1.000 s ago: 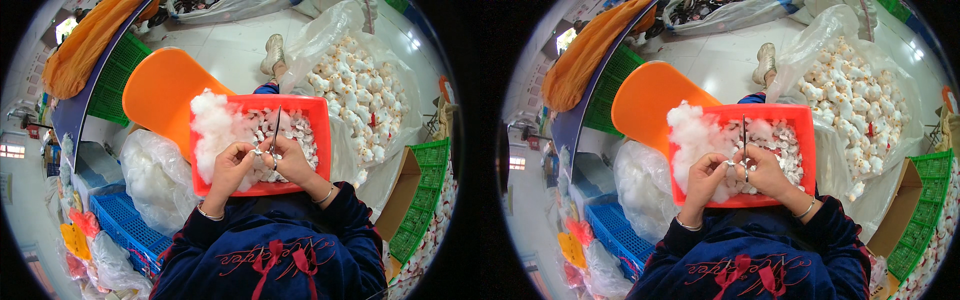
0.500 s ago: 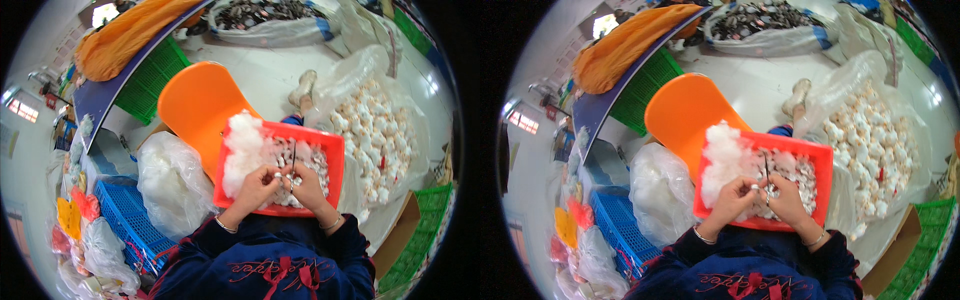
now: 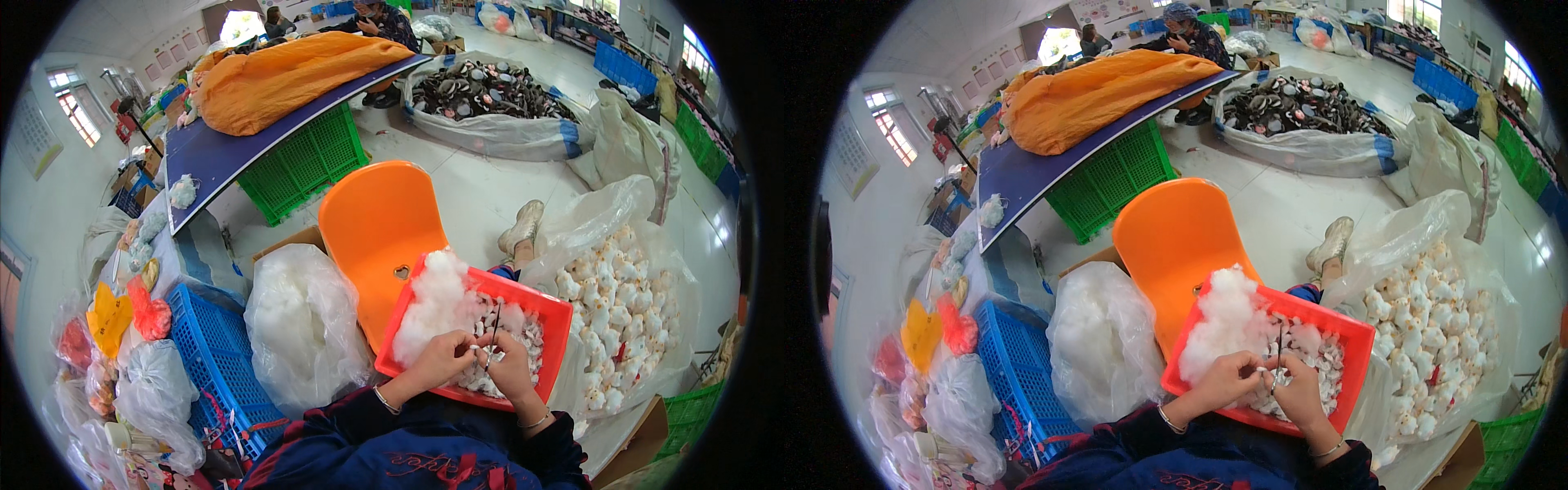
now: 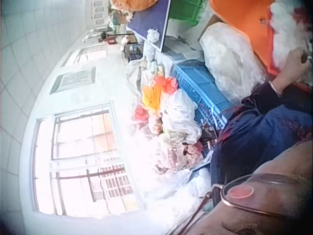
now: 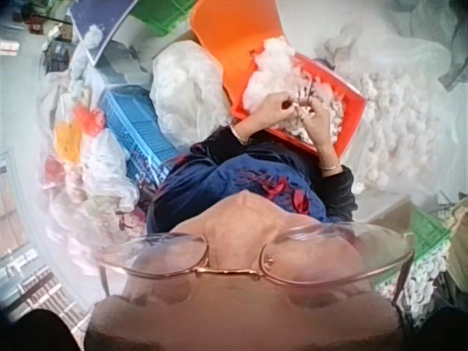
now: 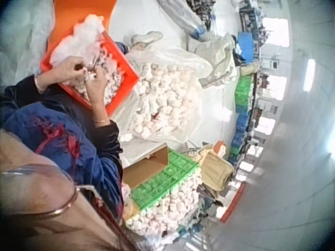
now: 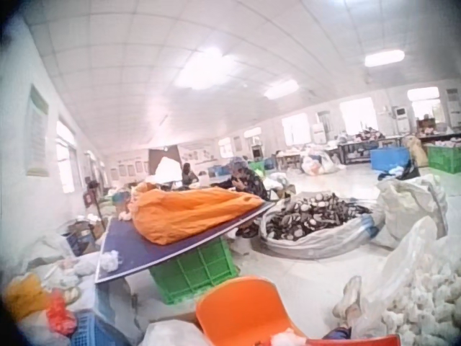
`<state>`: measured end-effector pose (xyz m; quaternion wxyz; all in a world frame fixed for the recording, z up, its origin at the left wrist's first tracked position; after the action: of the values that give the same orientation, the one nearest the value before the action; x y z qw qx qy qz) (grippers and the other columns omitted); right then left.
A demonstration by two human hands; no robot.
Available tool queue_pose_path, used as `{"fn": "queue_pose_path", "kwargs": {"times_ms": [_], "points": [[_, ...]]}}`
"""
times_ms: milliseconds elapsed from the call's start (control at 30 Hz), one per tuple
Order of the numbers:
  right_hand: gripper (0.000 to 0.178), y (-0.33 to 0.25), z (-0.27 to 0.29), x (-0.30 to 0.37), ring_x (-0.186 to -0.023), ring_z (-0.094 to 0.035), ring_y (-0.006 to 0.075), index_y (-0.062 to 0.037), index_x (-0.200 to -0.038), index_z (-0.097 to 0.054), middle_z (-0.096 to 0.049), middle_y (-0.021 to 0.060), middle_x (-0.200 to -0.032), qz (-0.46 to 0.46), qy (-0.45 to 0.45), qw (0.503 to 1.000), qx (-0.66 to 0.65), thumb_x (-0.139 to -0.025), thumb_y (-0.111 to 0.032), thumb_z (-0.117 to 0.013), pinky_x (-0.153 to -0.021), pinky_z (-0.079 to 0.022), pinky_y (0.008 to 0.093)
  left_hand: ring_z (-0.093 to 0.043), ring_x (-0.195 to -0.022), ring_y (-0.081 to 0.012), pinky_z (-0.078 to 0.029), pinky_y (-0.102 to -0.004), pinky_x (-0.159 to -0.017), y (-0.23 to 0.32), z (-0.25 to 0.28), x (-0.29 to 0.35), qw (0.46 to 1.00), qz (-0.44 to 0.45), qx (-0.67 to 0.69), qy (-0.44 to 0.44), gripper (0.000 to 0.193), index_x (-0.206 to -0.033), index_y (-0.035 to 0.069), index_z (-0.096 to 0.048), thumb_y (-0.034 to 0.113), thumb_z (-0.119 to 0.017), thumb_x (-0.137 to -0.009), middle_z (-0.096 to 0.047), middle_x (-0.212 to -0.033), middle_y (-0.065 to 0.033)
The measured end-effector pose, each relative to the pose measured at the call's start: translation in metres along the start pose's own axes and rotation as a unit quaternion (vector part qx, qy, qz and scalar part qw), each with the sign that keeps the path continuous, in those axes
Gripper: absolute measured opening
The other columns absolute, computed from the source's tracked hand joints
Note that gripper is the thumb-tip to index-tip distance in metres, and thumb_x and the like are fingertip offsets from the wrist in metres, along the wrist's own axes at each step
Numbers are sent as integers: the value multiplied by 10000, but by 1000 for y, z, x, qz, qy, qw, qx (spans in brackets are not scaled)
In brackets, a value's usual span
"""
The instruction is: The person sits on a chair and uses scissors to trim white cotton pieces in a red tray on their lap. They repeatedly pick up cotton, cut it, and place the trimmed pieces back into the tray.
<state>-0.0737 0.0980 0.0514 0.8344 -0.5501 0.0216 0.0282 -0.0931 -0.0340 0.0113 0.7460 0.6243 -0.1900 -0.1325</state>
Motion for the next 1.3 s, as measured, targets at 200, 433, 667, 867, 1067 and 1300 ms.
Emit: {"fn": "queue_pose_path", "kwargs": {"times_ms": [200, 433, 667, 867, 1067, 1300], "points": [[170, 2, -2, 2, -823, -685, 207, -36, -971, -689, -715, 97, -871, 9, -6, 999, 30, -814, -68, -747, -769, -530, 337, -620, -782, -64, -524, -240, -698, -13, -4, 0, 998, 2, 61, -9, 133, -989, -3, -647, 123, -674, -955, -685, -871, -12], [194, 8, -1, 2, -819, -647, 139, -40, -958, -691, -703, 38, -868, 15, -28, 999, 16, -789, -88, -772, -732, -497, 298, -596, -764, -53, -511, -234, -677, -15, -10, -1, 999, -12, 42, -28, 107, -993, 13, -629, 106, -662, -952, -656, -846, 7], [219, 9, 1, 1, -800, -659, 180, -43, -1001, -677, -701, 73, -894, 17, -28, 999, 12, -807, -89, -765, -734, -516, 309, -616, -784, -46, -516, -222, -697, 3, -4, 2, 999, -15, 0, -36, 109, -1003, 18, -622, 113, -658, -963, -666, -872, 5], [206, 7, 3, 6, -761, -647, 164, -42, -1004, -678, -687, 82, -851, 22, -18, 1000, 2, -827, -108, -759, -705, -522, 290, -623, -824, -46, -528, -233, -730, -10, -7, 1, 998, 17, 53, -4, 149, -1069, 19, -664, 112, -680, -953, -675, -907, -1], [383, 56, 6, 7, -703, -627, 107, -17, -1002, -644, -673, 59, -776, -80, -45, 992, -91, -783, -239, -866, -627, -512, 294, -634, -787, -91, -525, -262, -712, 4, 14, 4, 997, -48, -43, 42, 130, -1006, -1, -690, 63, -660, -896, -680, -867, -45], [324, 61, 126, 12, -647, -591, 128, -1, -988, -685, -657, 56, -722, -170, 2, 985, 32, -781, -191, -846, -577, -449, 309, -606, -661, -39, -492, -209, -598, -31, 25, 2, 995, 68, 58, 43, 43, -961, -6, -642, 15, -633, -925, -645, -746, 3]]}}
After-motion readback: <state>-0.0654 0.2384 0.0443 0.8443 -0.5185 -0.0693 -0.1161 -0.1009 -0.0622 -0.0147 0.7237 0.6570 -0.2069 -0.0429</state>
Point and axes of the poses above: each hand's wrist, its own x-axis away from the middle knuckle, its own z-axis out of the back of the hand, y = z × x, the point moved 10 cm from there along -x, towards the middle knuckle
